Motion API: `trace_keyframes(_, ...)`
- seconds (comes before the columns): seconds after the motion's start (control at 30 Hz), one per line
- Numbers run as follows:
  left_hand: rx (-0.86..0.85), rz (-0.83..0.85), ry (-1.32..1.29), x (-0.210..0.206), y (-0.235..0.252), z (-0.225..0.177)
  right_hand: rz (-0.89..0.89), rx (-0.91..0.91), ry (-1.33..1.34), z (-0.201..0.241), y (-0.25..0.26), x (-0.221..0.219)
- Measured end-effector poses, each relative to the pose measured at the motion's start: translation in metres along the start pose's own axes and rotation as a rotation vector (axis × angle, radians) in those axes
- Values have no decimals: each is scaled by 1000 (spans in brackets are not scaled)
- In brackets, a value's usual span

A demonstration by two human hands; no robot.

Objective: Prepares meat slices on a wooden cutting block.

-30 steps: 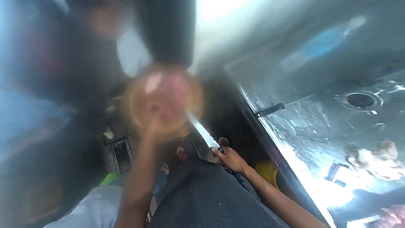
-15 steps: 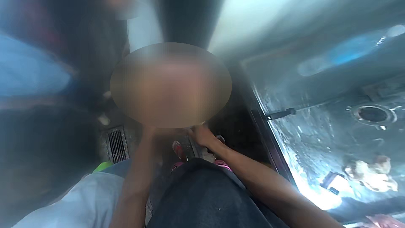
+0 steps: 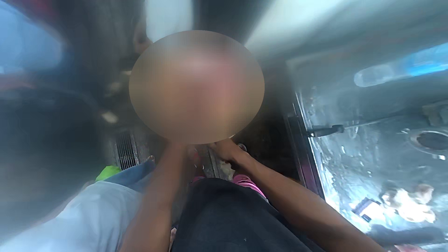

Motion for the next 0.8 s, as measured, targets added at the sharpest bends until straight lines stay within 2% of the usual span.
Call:
trace_keyframes(0.13, -13, -18, -5, 3, -2, -1, -1, 43, -12, 7, 7, 3)
trace_keyframes(0.27, -37, -37, 29, 3, -5, -5, 31, 44, 7, -23, -3, -15)
trace_keyframes(0.37, -66, -39, 12, 6, -6, -4, 26, 20, -43, -59, -23, -31)
trace_keyframes(0.43, -64, -120, -54, 8, -12, 7, 6, 13, -63, -90, -41, -45)
trace_keyframes(0.53, 92, -224, -102, 13, -40, 37, -69, 28, -20, -152, -58, -64)
trace_keyframes(0.57, 157, -204, -81, 12, -53, 40, -97, 26, 15, -173, -62, -68)
trace_keyframes(0.63, 203, -63, -49, 11, -81, 14, -154, 17, 82, -205, -71, -72)
trace_keyframes(0.7, 138, 40, -72, 14, -94, -36, -217, 4, 175, -221, -76, -66)
trace_keyframes(0.8, -16, 130, -128, 24, -74, -96, -300, 1, 343, -225, -79, -53)
Point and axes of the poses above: each hand's wrist, its own y-axis towards the middle knuckle, its own x-axis out of the back of the hand, z = x × y, the point moved 4 cm from there along y, towards the middle knuckle
